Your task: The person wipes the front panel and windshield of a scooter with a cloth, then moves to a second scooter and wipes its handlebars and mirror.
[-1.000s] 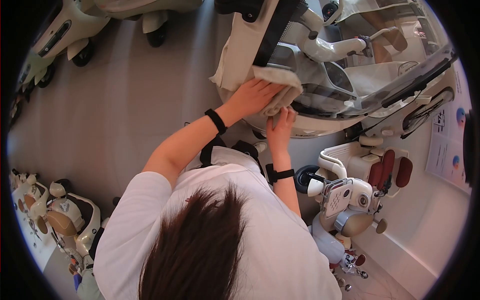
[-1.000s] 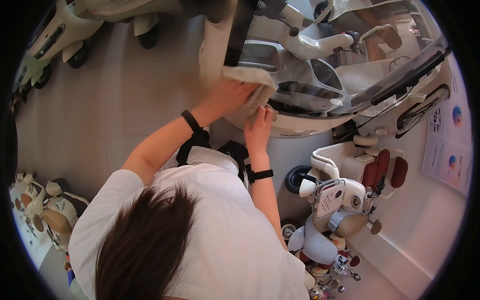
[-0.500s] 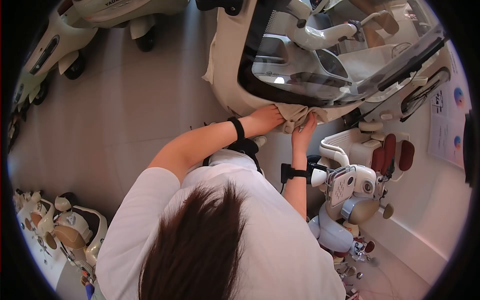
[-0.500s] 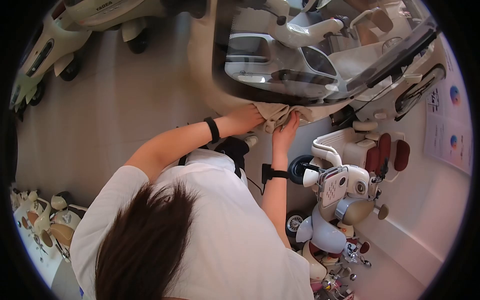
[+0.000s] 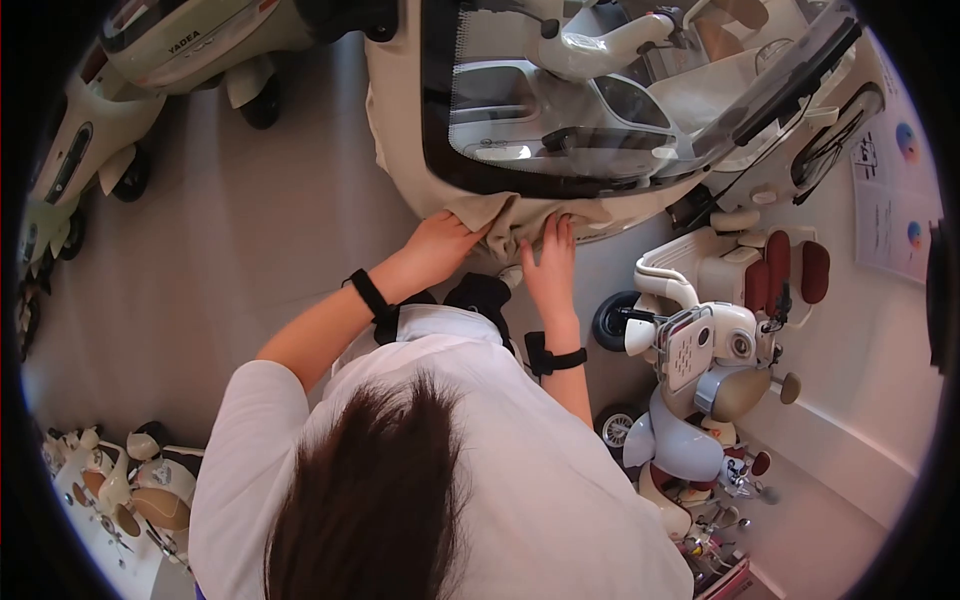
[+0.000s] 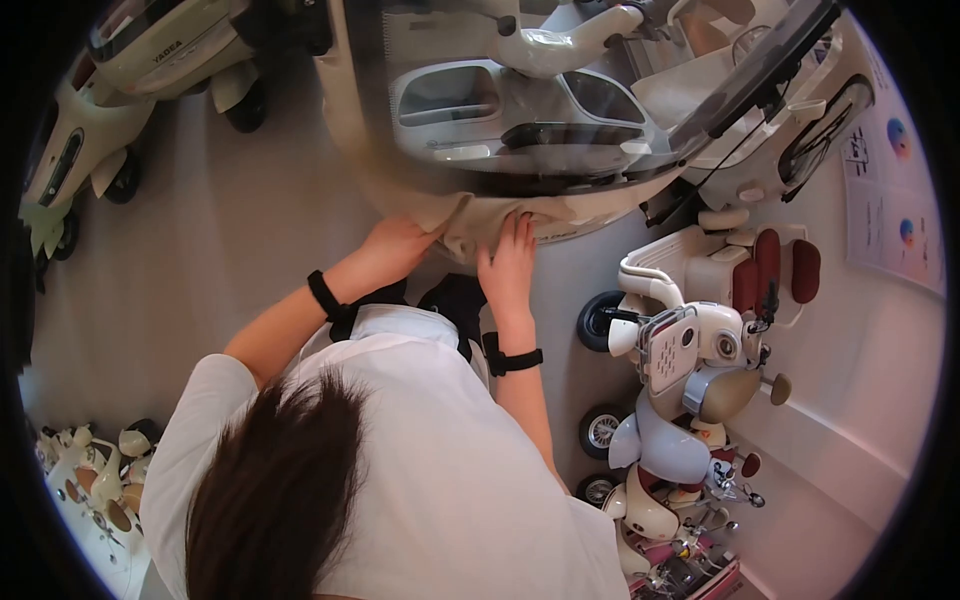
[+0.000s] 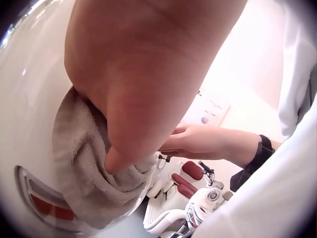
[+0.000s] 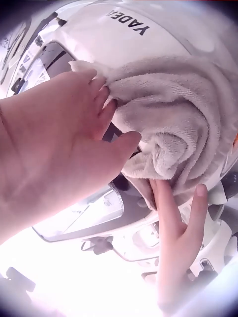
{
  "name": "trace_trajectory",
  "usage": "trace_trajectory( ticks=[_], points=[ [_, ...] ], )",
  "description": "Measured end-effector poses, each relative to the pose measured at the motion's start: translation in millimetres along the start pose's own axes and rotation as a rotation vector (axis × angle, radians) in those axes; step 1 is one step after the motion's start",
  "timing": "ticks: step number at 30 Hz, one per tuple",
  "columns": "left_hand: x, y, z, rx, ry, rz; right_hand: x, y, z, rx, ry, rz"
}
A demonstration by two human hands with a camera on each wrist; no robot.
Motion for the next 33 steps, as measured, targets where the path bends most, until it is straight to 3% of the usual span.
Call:
trace_trajectory(
  ticks=[4,6,8,12,14,19,21,23,26,27,29,33],
  points=[
    [10.1,-7.3,-0.5,-0.089,-0.088,-0.090,9.7,-17.7,-10.3,-0.010,0.158,0.009],
    [14.4,-18.2,2.8,-0.116,-0.078,-0.115,24.4,-29.4,-12.7,0.083,0.284,0.019],
    [15.0,-33.6,8.7,-0.189,0.079,-0.144,59.7,-45.5,-2.7,0.128,0.392,0.064],
    [17.0,-64.4,34.6,-0.146,0.111,-0.041,121.2,-69.6,0.0,0.140,0.497,0.259],
    [17.9,-76.8,53.4,-0.077,0.011,0.037,122.0,-71.6,-14.3,0.113,0.449,0.271],
    [19.5,-85.3,71.2,-0.132,-0.041,0.036,83.9,-71.9,-45.2,-0.083,0.246,0.354],
    [20.3,-80.7,66.2,-0.181,-0.097,0.056,61.1,-62.8,-34.6,-0.050,0.203,0.191],
    [15.6,-73.9,62.4,-0.456,-0.072,0.052,41.3,-51.2,-19.9,-0.011,0.176,0.155],
    [17.1,-56.3,27.5,-0.599,-0.063,-0.073,1.8,-37.7,-15.2,-0.003,0.175,0.049],
    [16.1,-45.3,16.4,-0.603,-0.063,-0.071,-13.7,-34.3,-17.3,-0.041,0.200,-0.012],
    [10.7,-26.5,-8.2,-0.320,-0.178,-0.066,-36.4,-33.5,-18.1,-0.040,0.224,-0.031],
    [6.3,-14.2,-11.4,-0.346,-0.172,-0.057,-48.8,-36.9,-9.1,-0.111,0.416,-0.057]
  ],
)
Point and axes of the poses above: each hand's wrist, its own y-axis away from the middle knuckle, its own z-axis out of the palm, x = y × z, the point moved 3 cm from there along -y, towards the middle knuckle, and after that the axes turned 5 degrees about z, right-handed, at the moved point
